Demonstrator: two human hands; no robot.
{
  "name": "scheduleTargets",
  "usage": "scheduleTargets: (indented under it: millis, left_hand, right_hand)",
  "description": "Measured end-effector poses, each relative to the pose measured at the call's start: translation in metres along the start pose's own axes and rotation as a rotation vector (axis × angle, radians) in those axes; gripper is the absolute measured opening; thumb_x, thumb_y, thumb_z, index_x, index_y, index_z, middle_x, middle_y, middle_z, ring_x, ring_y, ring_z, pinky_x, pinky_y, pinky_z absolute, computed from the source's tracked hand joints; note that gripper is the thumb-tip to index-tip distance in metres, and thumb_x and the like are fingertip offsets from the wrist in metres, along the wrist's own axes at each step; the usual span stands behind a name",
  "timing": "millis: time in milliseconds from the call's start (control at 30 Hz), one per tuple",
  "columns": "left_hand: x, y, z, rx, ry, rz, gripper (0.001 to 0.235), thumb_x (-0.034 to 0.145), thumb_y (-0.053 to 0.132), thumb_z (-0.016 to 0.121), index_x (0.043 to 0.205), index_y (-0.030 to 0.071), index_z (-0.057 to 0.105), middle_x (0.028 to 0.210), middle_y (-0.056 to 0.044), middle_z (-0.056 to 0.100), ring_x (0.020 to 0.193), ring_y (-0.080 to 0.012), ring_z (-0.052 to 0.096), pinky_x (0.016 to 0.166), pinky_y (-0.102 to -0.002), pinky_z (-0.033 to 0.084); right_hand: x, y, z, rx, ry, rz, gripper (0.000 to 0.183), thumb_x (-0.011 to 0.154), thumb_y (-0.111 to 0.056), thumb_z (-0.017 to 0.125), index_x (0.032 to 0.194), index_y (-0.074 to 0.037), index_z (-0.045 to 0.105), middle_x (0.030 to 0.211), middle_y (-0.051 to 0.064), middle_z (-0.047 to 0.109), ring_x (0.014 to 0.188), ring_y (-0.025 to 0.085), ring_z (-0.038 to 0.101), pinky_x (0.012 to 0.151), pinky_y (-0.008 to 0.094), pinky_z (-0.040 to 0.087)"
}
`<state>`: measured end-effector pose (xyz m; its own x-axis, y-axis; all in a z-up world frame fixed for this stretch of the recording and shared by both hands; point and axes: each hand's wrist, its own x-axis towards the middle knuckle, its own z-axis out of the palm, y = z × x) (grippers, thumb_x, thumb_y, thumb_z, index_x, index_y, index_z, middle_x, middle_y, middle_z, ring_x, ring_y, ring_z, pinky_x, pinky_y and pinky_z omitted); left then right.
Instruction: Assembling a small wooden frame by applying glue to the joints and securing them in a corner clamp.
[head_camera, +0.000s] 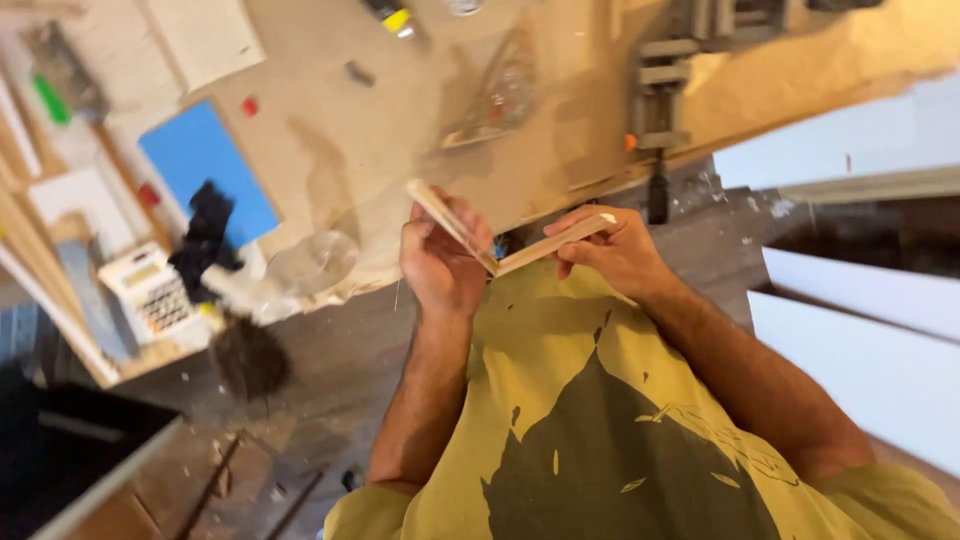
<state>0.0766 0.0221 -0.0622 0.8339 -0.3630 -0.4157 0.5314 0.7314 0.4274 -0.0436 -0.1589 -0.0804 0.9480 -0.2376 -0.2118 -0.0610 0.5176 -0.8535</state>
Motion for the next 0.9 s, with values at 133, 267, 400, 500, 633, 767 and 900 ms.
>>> scheduleTargets:
  millis: [133, 267, 400, 500, 633, 767, 900]
  left_hand:
    - [0.021, -0.031, -0.034, 0.301, 0.304, 0.141, 0.005, 0.104, 0.015, 0.059, 0.101, 0.014, 0.062, 0.084, -0.001, 0.064, 0.074, -0.0158, 0.066, 0.066, -0.025, 0.056]
    - [0.000, -0.030, -0.019, 0.391, 0.290, 0.131, 0.020, 0.109, 0.016, 0.051, 0.092, 0.008, 0.057, 0.060, 0.001, 0.041, 0.054, -0.0173, 0.054, 0.055, -0.025, 0.050]
    - [0.002, -0.061, -0.005, 0.558, 0.231, 0.216, 0.029, 0.111, 0.017, 0.047, 0.084, 0.009, 0.054, 0.056, 0.000, 0.035, 0.046, -0.0170, 0.053, 0.051, -0.021, 0.044]
    - [-0.002, -0.085, 0.028, 0.611, 0.119, 0.286, 0.034, 0.112, 0.018, 0.045, 0.080, 0.009, 0.053, 0.055, -0.001, 0.035, 0.046, -0.0168, 0.051, 0.051, -0.021, 0.043]
    - [-0.007, -0.116, 0.059, 0.668, -0.127, 0.362, 0.060, 0.114, 0.017, 0.039, 0.055, 0.011, 0.043, 0.045, -0.007, 0.040, 0.038, -0.0162, 0.040, 0.048, -0.021, 0.035]
    - [-0.015, -0.149, 0.099, 0.889, -0.312, 0.329, 0.037, 0.103, 0.008, 0.059, 0.066, 0.004, 0.062, 0.057, -0.010, 0.057, 0.051, -0.0158, 0.050, 0.056, -0.026, 0.046]
    - [-0.018, -0.181, 0.128, 1.052, -0.614, 0.285, 0.032, 0.088, 0.014, 0.084, 0.118, 0.008, 0.075, 0.104, -0.011, 0.069, 0.079, -0.0163, 0.064, 0.065, -0.026, 0.053]
  right_hand:
    - [-0.008, -0.056, -0.008, -0.471, 0.091, -0.203, 0.024, 0.076, -0.009, 0.090, 0.094, 0.001, 0.078, 0.062, 0.008, 0.072, 0.048, 0.007, 0.060, 0.044, 0.020, 0.048]
    - [-0.024, -0.090, -0.027, -0.523, 0.130, -0.334, 0.020, 0.074, -0.012, 0.093, 0.084, 0.000, 0.080, 0.076, 0.011, 0.074, 0.058, 0.013, 0.064, 0.054, 0.025, 0.054]
    - [-0.023, -0.115, -0.042, -0.837, 0.114, -0.413, 0.017, 0.090, -0.020, 0.086, 0.086, -0.007, 0.076, 0.070, 0.006, 0.065, 0.058, 0.017, 0.062, 0.056, 0.029, 0.052]
    - [-0.024, -0.129, -0.057, -0.957, 0.089, -0.469, 0.019, 0.094, -0.022, 0.082, 0.088, -0.006, 0.075, 0.071, 0.007, 0.063, 0.059, 0.021, 0.063, 0.056, 0.031, 0.052]
    - [-0.028, -0.148, -0.078, -1.037, 0.064, -0.464, 0.019, 0.097, -0.022, 0.079, 0.092, -0.005, 0.073, 0.073, 0.008, 0.062, 0.062, 0.024, 0.064, 0.058, 0.034, 0.052]
    - [-0.037, -0.152, -0.109, -1.094, 0.052, -0.461, 0.020, 0.097, -0.027, 0.077, 0.094, -0.008, 0.071, 0.078, 0.007, 0.062, 0.068, 0.026, 0.067, 0.061, 0.035, 0.054]
    - [-0.049, -0.148, -0.146, -1.253, 0.038, -0.405, 0.023, 0.097, -0.026, 0.076, 0.093, -0.006, 0.067, 0.078, 0.006, 0.063, 0.069, 0.026, 0.069, 0.060, 0.034, 0.054]
